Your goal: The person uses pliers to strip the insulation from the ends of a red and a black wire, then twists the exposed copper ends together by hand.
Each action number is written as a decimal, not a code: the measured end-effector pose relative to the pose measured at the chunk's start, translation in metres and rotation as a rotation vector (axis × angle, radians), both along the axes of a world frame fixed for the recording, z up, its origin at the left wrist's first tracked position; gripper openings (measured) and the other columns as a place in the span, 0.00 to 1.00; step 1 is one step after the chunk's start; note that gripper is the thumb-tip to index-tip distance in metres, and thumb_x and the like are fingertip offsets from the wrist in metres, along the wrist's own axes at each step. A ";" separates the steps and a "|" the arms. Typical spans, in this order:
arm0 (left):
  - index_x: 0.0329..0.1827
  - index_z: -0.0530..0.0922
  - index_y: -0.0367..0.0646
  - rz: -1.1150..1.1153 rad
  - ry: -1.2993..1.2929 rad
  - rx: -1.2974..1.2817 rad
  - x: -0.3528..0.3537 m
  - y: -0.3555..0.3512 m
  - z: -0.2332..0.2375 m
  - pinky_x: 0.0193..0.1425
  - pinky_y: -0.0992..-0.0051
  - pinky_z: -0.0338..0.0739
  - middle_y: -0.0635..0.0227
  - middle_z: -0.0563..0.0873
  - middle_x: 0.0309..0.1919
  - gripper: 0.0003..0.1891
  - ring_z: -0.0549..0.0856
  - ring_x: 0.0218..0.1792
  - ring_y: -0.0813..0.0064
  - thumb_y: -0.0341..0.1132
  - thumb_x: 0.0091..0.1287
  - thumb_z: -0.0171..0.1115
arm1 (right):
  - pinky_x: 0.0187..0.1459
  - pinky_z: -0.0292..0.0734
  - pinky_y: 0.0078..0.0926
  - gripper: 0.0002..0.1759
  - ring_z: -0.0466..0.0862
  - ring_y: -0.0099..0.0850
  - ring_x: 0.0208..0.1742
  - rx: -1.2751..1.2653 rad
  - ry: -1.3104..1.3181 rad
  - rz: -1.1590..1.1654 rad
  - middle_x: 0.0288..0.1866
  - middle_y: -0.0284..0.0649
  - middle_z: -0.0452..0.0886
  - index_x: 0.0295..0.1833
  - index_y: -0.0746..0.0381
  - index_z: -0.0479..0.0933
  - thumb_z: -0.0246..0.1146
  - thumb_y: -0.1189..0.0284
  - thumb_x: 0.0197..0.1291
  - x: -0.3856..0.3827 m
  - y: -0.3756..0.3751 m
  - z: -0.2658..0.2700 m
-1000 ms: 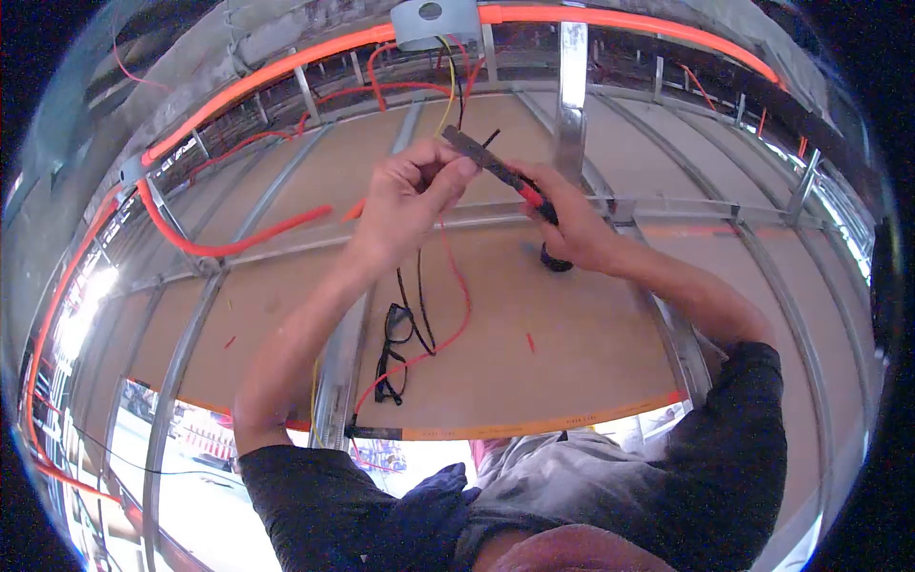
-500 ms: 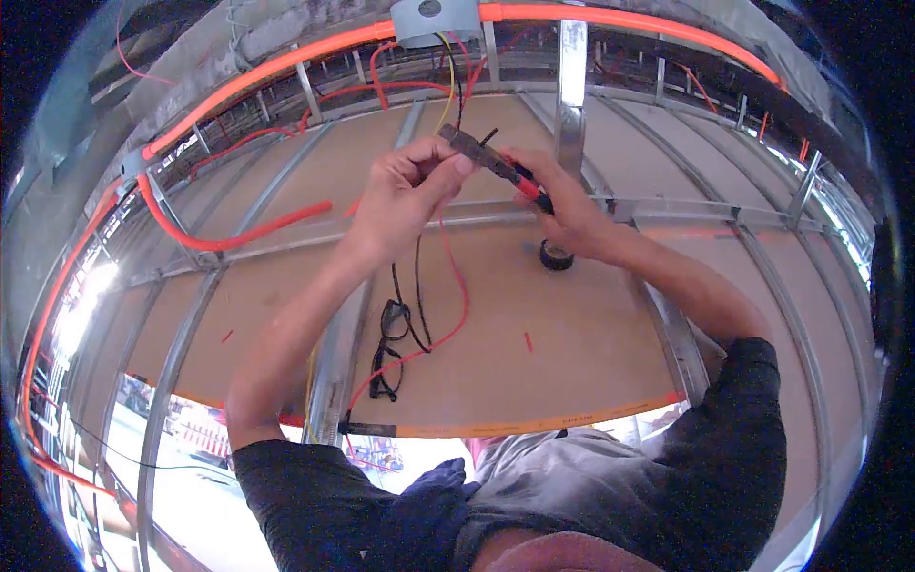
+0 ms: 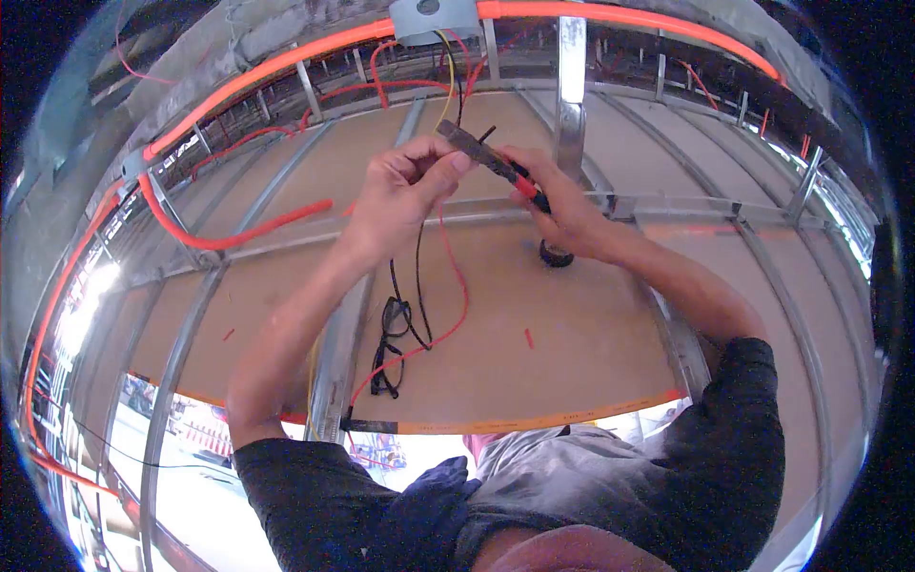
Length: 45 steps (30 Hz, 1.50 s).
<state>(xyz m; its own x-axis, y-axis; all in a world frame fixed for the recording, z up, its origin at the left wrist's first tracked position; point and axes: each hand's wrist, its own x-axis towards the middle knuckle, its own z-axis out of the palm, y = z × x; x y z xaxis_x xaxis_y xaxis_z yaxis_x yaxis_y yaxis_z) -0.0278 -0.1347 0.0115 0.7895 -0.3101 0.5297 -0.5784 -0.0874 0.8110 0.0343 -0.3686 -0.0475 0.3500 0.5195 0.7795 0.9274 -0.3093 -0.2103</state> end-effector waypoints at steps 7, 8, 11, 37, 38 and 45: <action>0.39 0.81 0.42 -0.007 0.022 -0.002 -0.001 -0.001 0.000 0.24 0.83 0.57 0.82 0.72 0.21 0.09 0.65 0.22 0.91 0.38 0.72 0.61 | 0.66 0.66 0.40 0.30 0.72 0.49 0.64 0.013 -0.004 0.024 0.62 0.52 0.71 0.71 0.62 0.61 0.58 0.80 0.64 0.005 0.001 -0.007; 0.39 0.81 0.42 -0.007 0.025 -0.003 -0.001 -0.001 0.000 0.24 0.83 0.57 0.82 0.72 0.21 0.09 0.65 0.22 0.91 0.38 0.72 0.61 | 0.66 0.66 0.41 0.30 0.72 0.50 0.65 0.015 -0.004 0.017 0.63 0.52 0.71 0.71 0.61 0.61 0.58 0.80 0.63 0.006 0.001 -0.008; 0.40 0.81 0.41 0.000 0.009 0.022 0.002 -0.001 -0.001 0.24 0.83 0.56 0.82 0.72 0.21 0.09 0.65 0.22 0.90 0.38 0.73 0.60 | 0.66 0.67 0.41 0.30 0.73 0.50 0.65 0.016 -0.006 0.003 0.62 0.52 0.72 0.71 0.61 0.62 0.58 0.80 0.62 0.004 0.000 -0.007; 0.35 0.84 0.39 0.488 -0.783 0.834 0.038 0.014 -0.012 0.40 0.54 0.80 0.53 0.87 0.30 0.12 0.87 0.37 0.50 0.37 0.57 0.59 | 0.43 0.73 0.18 0.25 0.78 0.23 0.40 -0.036 0.818 -0.171 0.48 0.37 0.80 0.62 0.66 0.73 0.52 0.56 0.75 -0.038 -0.005 0.004; 0.35 0.85 0.40 0.500 -0.837 0.662 0.036 0.012 -0.001 0.41 0.55 0.81 0.53 0.87 0.30 0.12 0.87 0.37 0.52 0.38 0.58 0.59 | 0.48 0.70 0.19 0.23 0.75 0.23 0.44 0.081 0.555 -0.134 0.48 0.36 0.77 0.62 0.67 0.72 0.49 0.60 0.77 -0.030 0.005 -0.003; 0.34 0.86 0.39 -0.202 -0.428 -0.136 -0.035 -0.002 0.034 0.35 0.67 0.83 0.63 0.88 0.27 0.10 0.87 0.29 0.68 0.38 0.58 0.68 | 0.50 0.73 0.27 0.13 0.77 0.28 0.49 0.528 -0.239 -0.297 0.49 0.42 0.79 0.56 0.69 0.72 0.56 0.73 0.72 0.115 -0.024 -0.013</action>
